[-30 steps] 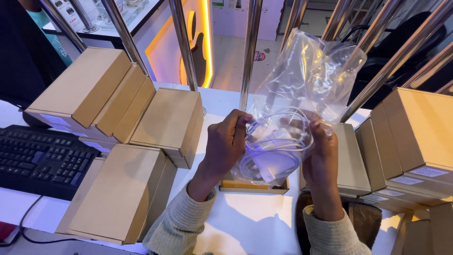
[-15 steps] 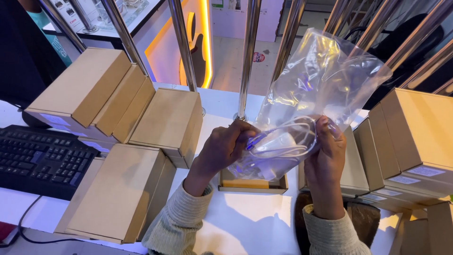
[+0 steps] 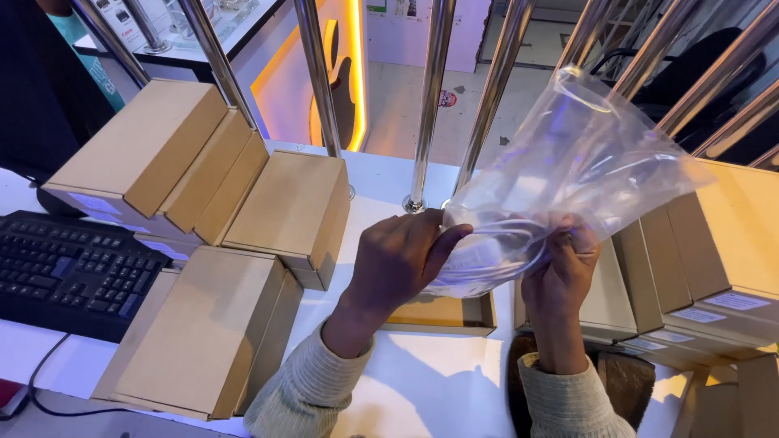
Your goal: Wiping a cardboard box, opening it to inspect the packaged cable inside, and then repacking it.
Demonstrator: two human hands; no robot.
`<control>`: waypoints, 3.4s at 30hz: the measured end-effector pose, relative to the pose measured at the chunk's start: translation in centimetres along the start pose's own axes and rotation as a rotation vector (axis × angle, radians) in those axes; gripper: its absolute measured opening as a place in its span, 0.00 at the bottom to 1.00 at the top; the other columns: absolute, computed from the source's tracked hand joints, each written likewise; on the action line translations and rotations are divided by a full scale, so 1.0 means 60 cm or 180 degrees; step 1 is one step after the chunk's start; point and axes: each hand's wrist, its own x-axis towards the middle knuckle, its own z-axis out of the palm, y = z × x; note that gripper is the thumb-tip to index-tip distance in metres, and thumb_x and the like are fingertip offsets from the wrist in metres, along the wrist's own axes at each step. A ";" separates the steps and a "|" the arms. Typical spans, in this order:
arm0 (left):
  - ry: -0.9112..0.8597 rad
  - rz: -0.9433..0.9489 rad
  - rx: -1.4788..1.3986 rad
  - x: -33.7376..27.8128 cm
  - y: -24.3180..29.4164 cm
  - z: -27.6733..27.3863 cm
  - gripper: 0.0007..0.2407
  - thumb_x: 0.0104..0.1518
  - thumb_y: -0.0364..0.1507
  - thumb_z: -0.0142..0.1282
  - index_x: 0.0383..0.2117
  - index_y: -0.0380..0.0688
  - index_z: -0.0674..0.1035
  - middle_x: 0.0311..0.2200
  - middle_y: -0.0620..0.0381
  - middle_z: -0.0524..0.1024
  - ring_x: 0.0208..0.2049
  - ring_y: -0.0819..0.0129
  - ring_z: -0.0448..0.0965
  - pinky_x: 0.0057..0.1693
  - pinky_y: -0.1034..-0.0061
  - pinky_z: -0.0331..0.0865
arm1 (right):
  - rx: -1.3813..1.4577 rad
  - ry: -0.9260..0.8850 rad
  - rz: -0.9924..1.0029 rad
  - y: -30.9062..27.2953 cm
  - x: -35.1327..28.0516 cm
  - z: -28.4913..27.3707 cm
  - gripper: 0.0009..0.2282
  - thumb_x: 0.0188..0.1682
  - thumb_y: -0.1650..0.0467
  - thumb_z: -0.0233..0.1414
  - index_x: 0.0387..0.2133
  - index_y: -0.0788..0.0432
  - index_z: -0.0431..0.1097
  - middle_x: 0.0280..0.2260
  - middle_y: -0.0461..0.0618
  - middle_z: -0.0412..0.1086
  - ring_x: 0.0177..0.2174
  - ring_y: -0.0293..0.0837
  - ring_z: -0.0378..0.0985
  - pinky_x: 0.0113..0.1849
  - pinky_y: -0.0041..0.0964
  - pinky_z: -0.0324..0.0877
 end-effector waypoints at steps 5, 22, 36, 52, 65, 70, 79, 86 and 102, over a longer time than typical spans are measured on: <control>0.0092 0.0566 -0.0019 -0.010 0.031 -0.002 0.07 0.65 0.29 0.54 0.33 0.37 0.78 0.16 0.57 0.72 0.17 0.65 0.78 0.27 0.76 0.75 | 0.0311 -0.0331 -0.0236 0.002 0.007 -0.005 0.05 0.56 0.73 0.51 0.39 0.65 0.71 0.33 0.60 0.76 0.38 0.49 0.84 0.50 0.49 0.80; 0.0238 0.1128 -0.0005 -0.017 0.085 -0.059 0.18 0.65 0.34 0.74 0.44 0.32 0.77 0.17 0.67 0.63 0.18 0.79 0.61 0.26 0.81 0.60 | 0.1095 -0.1522 0.0105 -0.024 -0.019 -0.025 0.13 0.53 0.61 0.63 0.45 0.50 0.73 0.41 0.42 0.80 0.49 0.57 0.78 0.45 0.50 0.77; 0.0413 0.1109 -0.0184 0.000 0.107 -0.107 0.14 0.68 0.38 0.67 0.35 0.37 0.81 0.18 0.65 0.68 0.19 0.79 0.68 0.29 0.83 0.68 | 0.1405 -0.3337 -0.0282 -0.080 0.034 0.005 0.20 0.57 0.56 0.56 0.55 0.55 0.72 0.52 0.47 0.77 0.52 0.56 0.76 0.46 0.54 0.79; 0.0471 0.1170 -0.0287 -0.010 0.102 -0.104 0.17 0.67 0.41 0.68 0.38 0.37 0.80 0.16 0.68 0.63 0.18 0.83 0.64 0.28 0.86 0.64 | 0.1363 -0.3956 -0.0338 -0.082 0.065 -0.011 0.14 0.61 0.67 0.44 0.56 0.54 0.70 0.54 0.45 0.76 0.51 0.54 0.78 0.44 0.56 0.82; 0.0494 0.1033 -0.0476 -0.002 0.092 -0.114 0.13 0.68 0.35 0.64 0.36 0.35 0.82 0.17 0.67 0.58 0.17 0.79 0.58 0.26 0.82 0.57 | 0.1371 -0.3520 -0.0489 -0.074 0.044 -0.010 0.19 0.50 0.66 0.60 0.55 0.52 0.71 0.54 0.43 0.77 0.49 0.48 0.80 0.45 0.49 0.80; 0.0454 0.0958 -0.0469 0.006 0.094 -0.123 0.14 0.69 0.38 0.61 0.31 0.39 0.81 0.16 0.68 0.55 0.17 0.80 0.57 0.27 0.84 0.58 | 0.1362 -0.3884 -0.0372 -0.079 0.062 -0.021 0.15 0.62 0.63 0.44 0.57 0.51 0.71 0.54 0.43 0.76 0.49 0.49 0.80 0.44 0.53 0.81; 0.0451 0.0975 -0.0674 0.003 0.094 -0.120 0.13 0.68 0.35 0.65 0.31 0.36 0.81 0.17 0.67 0.56 0.17 0.79 0.58 0.27 0.83 0.58 | 0.1420 -0.3998 -0.0251 -0.089 0.063 -0.006 0.15 0.61 0.66 0.44 0.56 0.52 0.72 0.53 0.44 0.76 0.46 0.50 0.81 0.42 0.52 0.81; -0.0225 0.0690 -0.0272 -0.019 0.057 -0.100 0.10 0.74 0.28 0.59 0.59 0.47 0.77 0.27 0.67 0.76 0.20 0.76 0.62 0.28 0.75 0.57 | 0.0884 -0.1150 0.0442 -0.097 -0.049 -0.034 0.13 0.56 0.64 0.54 0.50 0.54 0.78 0.40 0.41 0.81 0.34 0.42 0.82 0.29 0.31 0.73; 0.1075 -0.1584 -0.1229 -0.053 0.037 -0.003 0.06 0.61 0.24 0.46 0.27 0.46 0.74 0.23 0.64 0.74 0.19 0.70 0.71 0.29 0.76 0.64 | -0.0284 -0.0047 0.0256 -0.082 -0.151 -0.064 0.31 0.34 0.73 0.49 0.59 0.65 0.59 0.34 0.44 0.58 0.31 0.37 0.61 0.37 0.37 0.57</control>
